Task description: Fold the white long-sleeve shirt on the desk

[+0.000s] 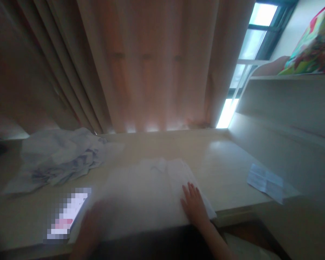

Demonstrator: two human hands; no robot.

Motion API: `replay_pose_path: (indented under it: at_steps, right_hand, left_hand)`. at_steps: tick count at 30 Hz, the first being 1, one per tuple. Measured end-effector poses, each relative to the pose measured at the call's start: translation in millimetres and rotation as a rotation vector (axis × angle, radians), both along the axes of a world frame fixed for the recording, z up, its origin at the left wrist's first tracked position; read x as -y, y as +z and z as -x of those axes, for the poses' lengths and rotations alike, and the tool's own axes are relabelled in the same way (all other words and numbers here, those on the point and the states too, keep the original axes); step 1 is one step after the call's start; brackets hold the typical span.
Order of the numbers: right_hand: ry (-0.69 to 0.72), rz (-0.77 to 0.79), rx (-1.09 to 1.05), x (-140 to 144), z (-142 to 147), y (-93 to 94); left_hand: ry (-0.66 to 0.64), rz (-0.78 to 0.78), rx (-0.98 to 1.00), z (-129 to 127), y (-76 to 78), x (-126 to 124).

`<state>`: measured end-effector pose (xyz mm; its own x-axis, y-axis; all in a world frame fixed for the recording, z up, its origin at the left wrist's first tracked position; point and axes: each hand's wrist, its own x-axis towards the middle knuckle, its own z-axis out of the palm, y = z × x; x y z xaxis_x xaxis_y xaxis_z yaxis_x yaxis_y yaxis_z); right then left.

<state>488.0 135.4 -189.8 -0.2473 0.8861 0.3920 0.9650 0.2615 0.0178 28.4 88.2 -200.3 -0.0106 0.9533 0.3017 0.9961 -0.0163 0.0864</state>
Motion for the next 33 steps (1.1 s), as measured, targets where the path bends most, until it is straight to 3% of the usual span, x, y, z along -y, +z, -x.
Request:
replay_pose_path:
  at_steps: [4,9,23,33]
  right_hand:
    - [0.131,0.019,0.013,32.3,-3.8,-6.1]
    - [0.086,0.104,0.059,37.6,-5.4,-9.8]
    - [0.044,0.213,0.018,37.3,2.1,3.2]
    - [0.039,0.193,0.044,38.8,5.7,6.6]
  left_hand:
    - [-0.074,-0.012,0.017,2.9,-2.5,17.3]
    - [-0.155,0.037,-0.015,-3.5,-5.7,28.9]
    - [-0.073,0.205,-0.021,-24.3,28.5,34.9]
    - [-0.031,0.151,-0.066,-29.3,31.2,36.0]
